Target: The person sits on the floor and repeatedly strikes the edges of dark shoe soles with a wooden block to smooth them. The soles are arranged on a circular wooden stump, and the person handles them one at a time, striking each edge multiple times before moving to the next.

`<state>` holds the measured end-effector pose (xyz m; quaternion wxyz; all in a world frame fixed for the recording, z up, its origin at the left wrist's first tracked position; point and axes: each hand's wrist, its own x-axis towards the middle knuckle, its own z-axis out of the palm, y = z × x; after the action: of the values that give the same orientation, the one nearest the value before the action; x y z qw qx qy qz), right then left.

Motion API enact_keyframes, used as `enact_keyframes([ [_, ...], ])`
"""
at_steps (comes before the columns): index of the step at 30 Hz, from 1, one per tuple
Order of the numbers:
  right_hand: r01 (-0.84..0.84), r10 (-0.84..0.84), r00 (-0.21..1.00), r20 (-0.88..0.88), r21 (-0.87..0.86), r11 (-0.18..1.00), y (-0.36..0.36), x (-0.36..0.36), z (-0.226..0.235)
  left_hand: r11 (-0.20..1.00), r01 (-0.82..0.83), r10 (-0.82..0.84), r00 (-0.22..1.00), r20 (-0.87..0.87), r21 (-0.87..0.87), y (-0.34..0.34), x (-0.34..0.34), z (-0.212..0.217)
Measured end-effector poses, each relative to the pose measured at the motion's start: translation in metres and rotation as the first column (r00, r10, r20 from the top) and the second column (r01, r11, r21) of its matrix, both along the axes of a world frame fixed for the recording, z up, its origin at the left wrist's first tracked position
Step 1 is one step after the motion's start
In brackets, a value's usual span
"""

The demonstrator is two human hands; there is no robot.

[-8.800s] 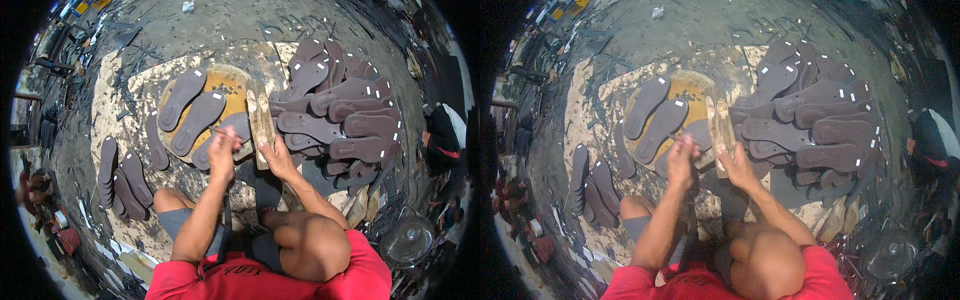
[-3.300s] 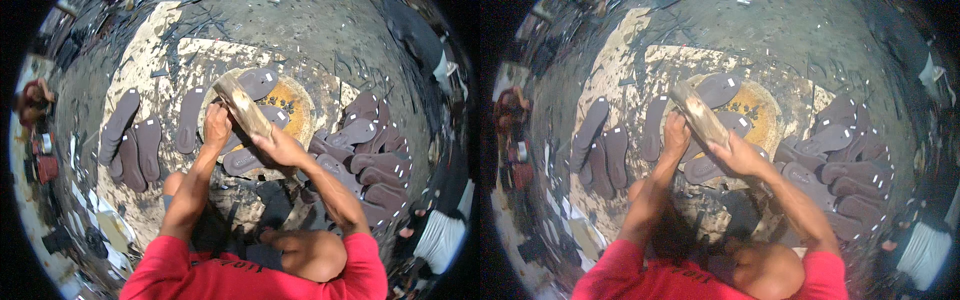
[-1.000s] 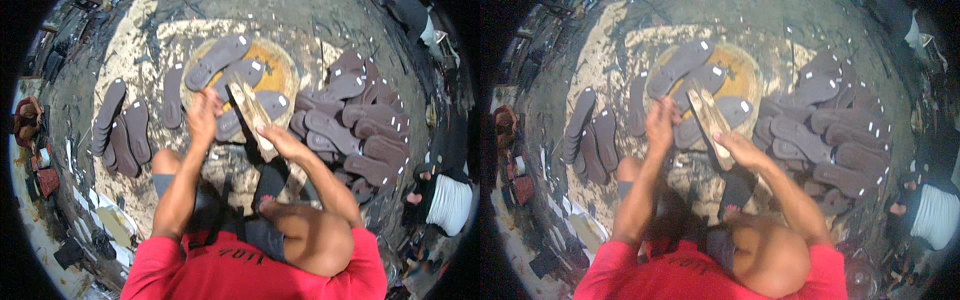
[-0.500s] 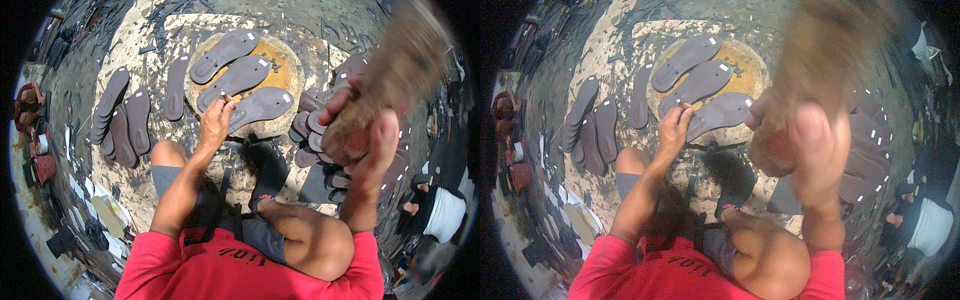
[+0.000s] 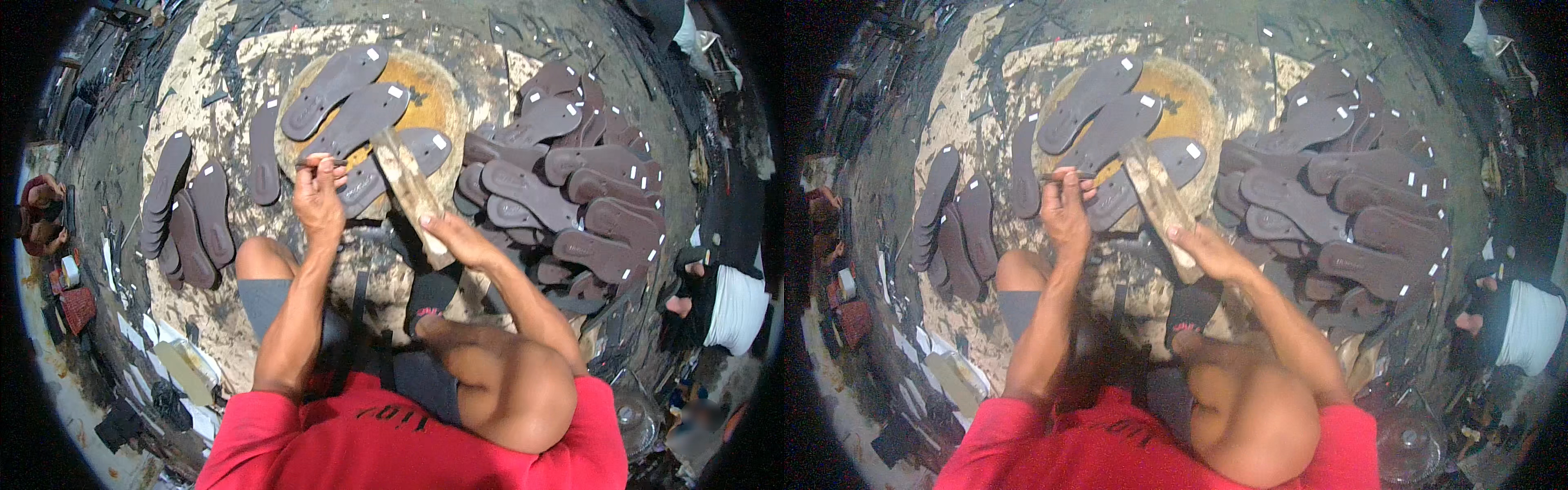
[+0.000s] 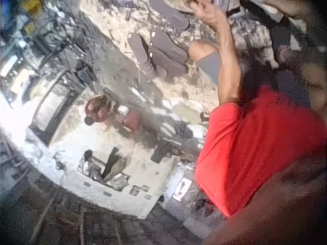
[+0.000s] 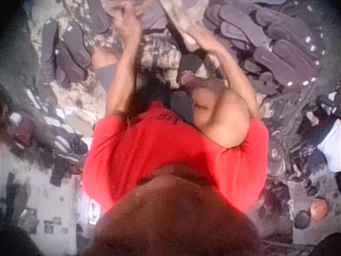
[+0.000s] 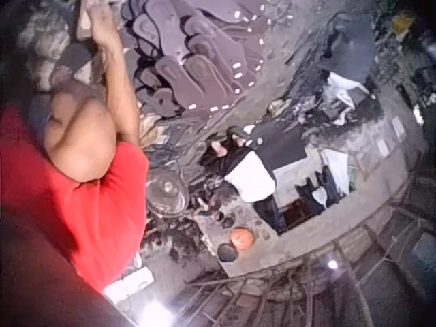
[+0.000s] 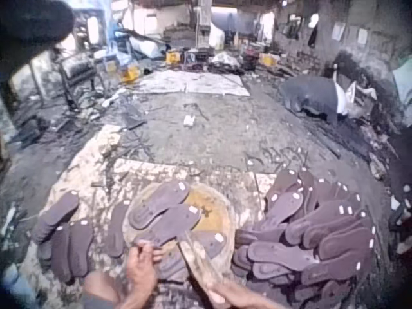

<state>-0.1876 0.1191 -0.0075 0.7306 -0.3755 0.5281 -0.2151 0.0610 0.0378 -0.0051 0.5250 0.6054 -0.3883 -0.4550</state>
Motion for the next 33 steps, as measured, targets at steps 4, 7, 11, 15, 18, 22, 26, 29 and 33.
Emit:
enact_keyframes([
  [4, -0.029, 0.028, 0.997, -0.075, -0.006, 1.0, 0.006, 0.005, -0.019, 0.968, 0.23, -0.244, 0.956, 0.162, 0.098, 0.01, 0.001, 0.004],
  [7, 0.024, -0.039, 0.988, 0.147, 0.105, 0.994, 0.0, 0.001, -0.006, 0.964, 0.237, -0.256, 0.949, 0.183, 0.116, 0.019, -0.002, 0.0],
  [11, 0.093, -0.091, 0.99, 0.105, -0.02, 0.995, -0.028, -0.002, 0.09, 0.962, 0.263, -0.271, 0.894, 0.358, 0.072, 0.023, -0.002, -0.008],
  [15, 0.225, -0.26, 0.962, -0.079, -0.302, 0.926, -0.047, -0.005, 0.206, 0.943, 0.331, -0.27, 0.829, 0.49, -0.041, 0.024, 0.001, -0.011],
  [18, 0.391, -0.397, 0.905, 0.151, -0.663, 0.639, -0.032, 0.012, 0.203, 0.896, 0.414, -0.243, 0.758, 0.605, -0.159, 0.026, 0.002, -0.013],
  [22, -0.376, 0.223, 0.866, -0.448, -0.29, 0.88, -0.023, 0.019, 0.088, 0.824, 0.5, -0.126, 0.621, 0.773, -0.268, 0.015, -0.002, -0.013],
  [26, -0.166, 0.169, 0.969, -0.179, 0.035, 0.986, -0.006, -0.014, 0.006, 0.936, 0.336, -0.344, 0.799, 0.493, 0.11, 0.008, -0.006, 0.004],
  [29, -0.155, 0.109, 0.982, -0.152, -0.339, 0.928, 0.009, -0.016, -0.01, 0.999, 0.045, -0.045, 0.999, 0.003, -0.028, 0.009, 0.0, 0.029],
  [33, 0.09, -0.176, 0.974, -0.14, -0.476, 0.875, 0.018, 0.011, -0.003, 0.919, 0.394, -0.338, 0.763, 0.551, 0.018, 0.027, 0.0, 0.051],
])
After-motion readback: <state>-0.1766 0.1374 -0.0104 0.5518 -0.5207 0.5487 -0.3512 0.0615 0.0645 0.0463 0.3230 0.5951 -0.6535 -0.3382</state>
